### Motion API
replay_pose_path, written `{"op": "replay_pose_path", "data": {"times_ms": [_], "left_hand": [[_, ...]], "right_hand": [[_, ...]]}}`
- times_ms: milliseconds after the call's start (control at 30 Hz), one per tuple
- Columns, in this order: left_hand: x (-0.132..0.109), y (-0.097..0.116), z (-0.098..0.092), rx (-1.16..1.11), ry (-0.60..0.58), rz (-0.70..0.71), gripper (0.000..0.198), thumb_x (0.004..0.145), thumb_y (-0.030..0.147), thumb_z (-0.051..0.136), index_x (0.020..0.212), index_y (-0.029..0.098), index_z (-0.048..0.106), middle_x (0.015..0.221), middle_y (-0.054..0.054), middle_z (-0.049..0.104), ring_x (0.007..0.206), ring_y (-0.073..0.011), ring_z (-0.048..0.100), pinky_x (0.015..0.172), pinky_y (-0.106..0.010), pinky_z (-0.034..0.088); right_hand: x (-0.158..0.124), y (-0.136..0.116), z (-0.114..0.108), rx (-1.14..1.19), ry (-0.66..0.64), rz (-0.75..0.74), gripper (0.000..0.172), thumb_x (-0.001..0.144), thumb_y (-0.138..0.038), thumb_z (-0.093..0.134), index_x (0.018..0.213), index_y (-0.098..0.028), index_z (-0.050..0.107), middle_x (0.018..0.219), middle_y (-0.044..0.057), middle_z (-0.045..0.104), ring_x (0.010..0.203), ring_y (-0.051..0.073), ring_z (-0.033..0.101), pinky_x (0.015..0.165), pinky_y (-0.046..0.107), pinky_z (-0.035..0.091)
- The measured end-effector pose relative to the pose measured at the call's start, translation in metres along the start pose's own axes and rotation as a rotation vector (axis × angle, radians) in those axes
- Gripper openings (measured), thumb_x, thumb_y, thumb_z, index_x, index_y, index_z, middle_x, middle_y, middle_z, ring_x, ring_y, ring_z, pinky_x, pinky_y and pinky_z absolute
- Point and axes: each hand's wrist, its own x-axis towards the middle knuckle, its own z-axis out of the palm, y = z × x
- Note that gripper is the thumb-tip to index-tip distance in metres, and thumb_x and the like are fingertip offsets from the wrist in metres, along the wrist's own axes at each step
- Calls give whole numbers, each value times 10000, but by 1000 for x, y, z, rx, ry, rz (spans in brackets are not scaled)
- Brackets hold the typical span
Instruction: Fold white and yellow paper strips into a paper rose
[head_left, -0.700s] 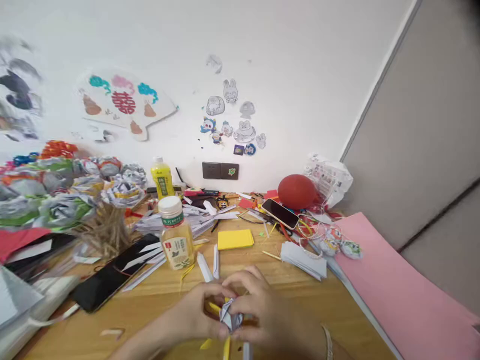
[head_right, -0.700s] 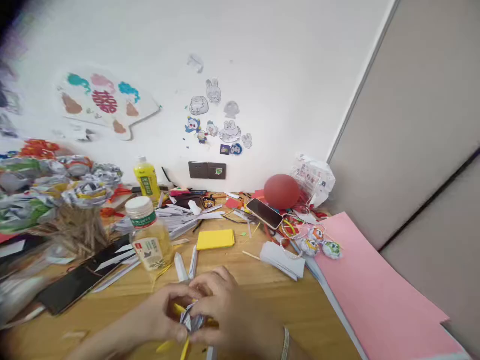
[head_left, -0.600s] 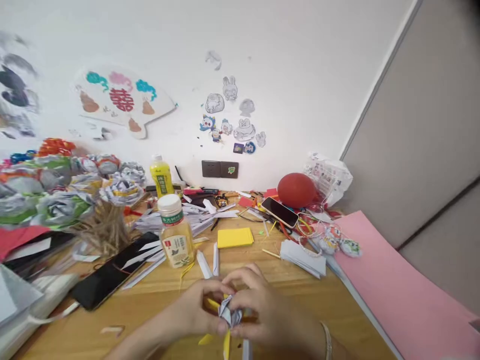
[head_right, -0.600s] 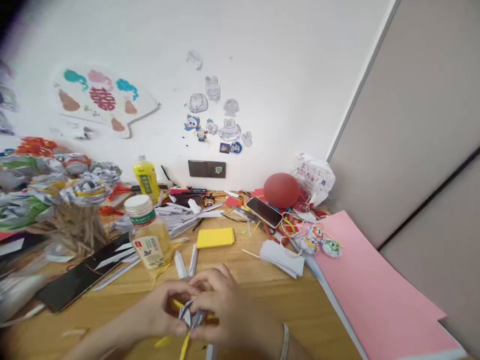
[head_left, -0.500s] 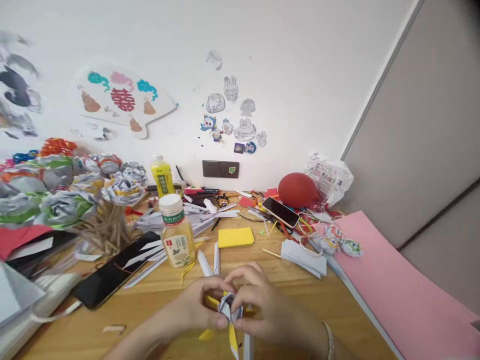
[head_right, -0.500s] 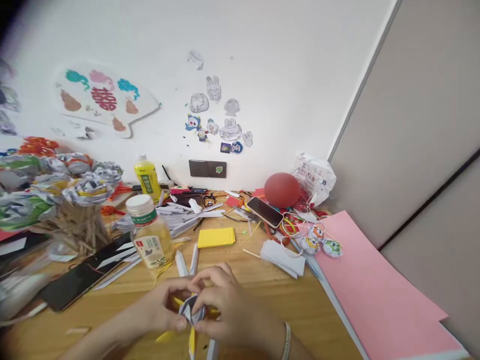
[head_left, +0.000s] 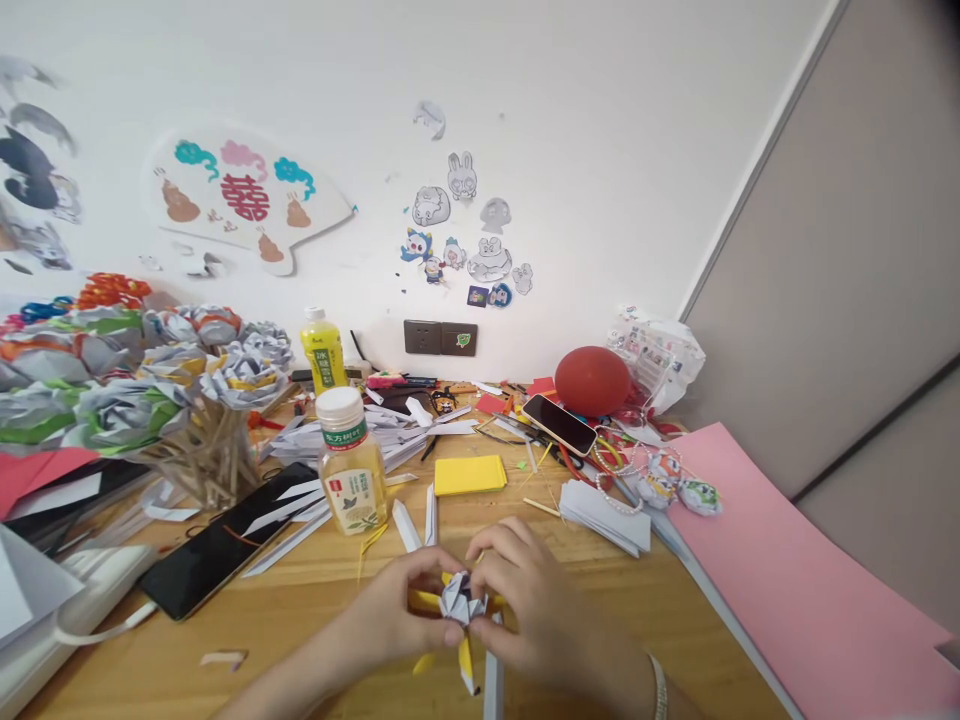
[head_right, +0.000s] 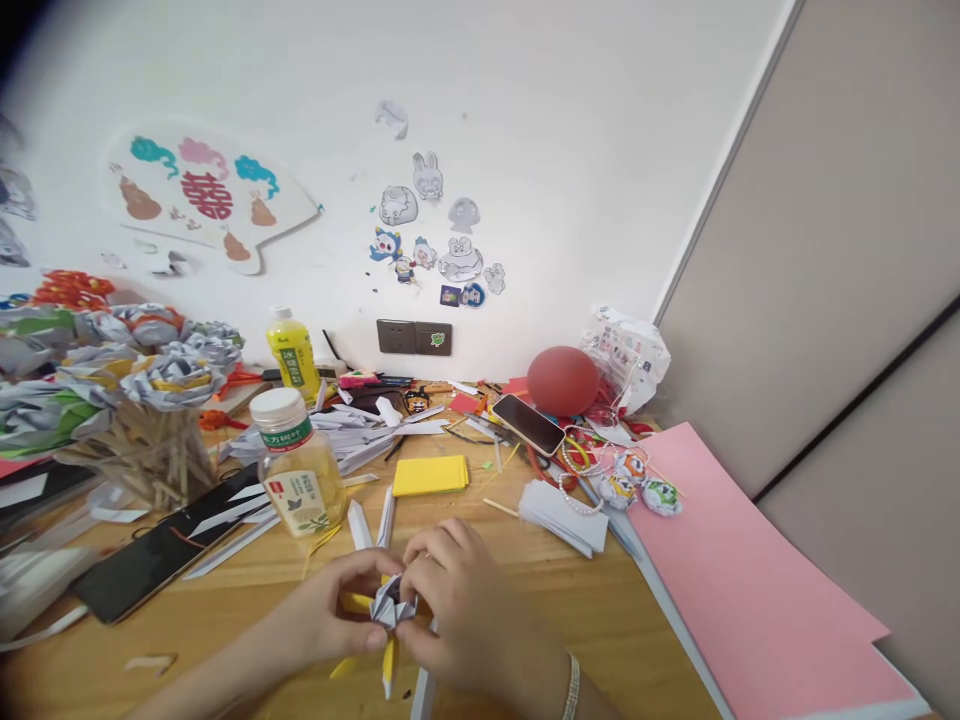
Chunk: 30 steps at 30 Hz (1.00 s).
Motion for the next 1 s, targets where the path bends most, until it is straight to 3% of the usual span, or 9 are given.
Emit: {"op": "replay_pose_path", "data": {"times_ms": [200,267,367,467,567,667,767,900,1000], "left_hand": [[-1,2,5,46,126,52,383,600,405,736,838,169,550,710,14,595,678,-154,561,657,-249,448],[0,1,2,66,202,71,377,660,375,690,953,176,561,833,-26,629,770,-183,589,728,-275,459],[-1,1,-1,140,302,119,367,719,347,629,1050,201,567,1019,-72,620,944,-234,577,805,-309,452],[-2,2,1,296,393,195,271,748,337,588,984,203,585,989,-77,609,942,-247,571,776,-322,464],[-3,2,4,437,511,269,182,774,317,536,905,195,563,935,-76,580,912,-245,568,771,-348,473],[-4,2,5,592,572,316,152,776,275,524,902,200,562,1046,-101,533,1015,-266,524,822,-387,464],[-6,7,3,725,533,386,146,787,250,526,917,212,580,1099,-107,527,1032,-262,515,831,-386,464],[-12,17,1,814,369,556,128,795,202,540,902,217,608,951,-81,609,890,-209,580,769,-299,487],[-14,17,1,850,381,610,139,789,194,563,920,209,608,935,-87,624,847,-197,600,727,-272,495]], "right_hand": [[3,7,9,117,80,44,319,707,-68,655,965,-201,524,1005,27,550,945,184,477,825,292,376],[3,11,11,138,195,98,274,732,-110,636,967,-190,520,952,33,555,899,184,496,777,288,392],[1,12,14,110,372,169,102,763,-216,594,765,-176,500,762,17,527,739,174,505,654,275,385],[1,8,23,153,308,216,159,729,-291,613,762,-183,501,677,-6,525,630,159,506,577,254,373],[1,4,40,331,150,292,158,758,-193,539,914,-180,513,619,-33,546,518,126,504,488,209,364],[2,4,53,263,224,210,104,811,-161,455,859,-172,547,738,27,611,652,152,562,600,237,415],[2,7,53,201,289,132,125,843,-166,429,849,-172,554,782,43,627,709,159,572,651,248,419],[2,9,43,190,289,48,128,869,-179,409,848,-184,535,787,36,621,719,151,568,660,241,421],[2,9,38,165,282,7,141,888,-200,390,840,-190,522,780,35,616,719,156,561,660,248,422]]}}
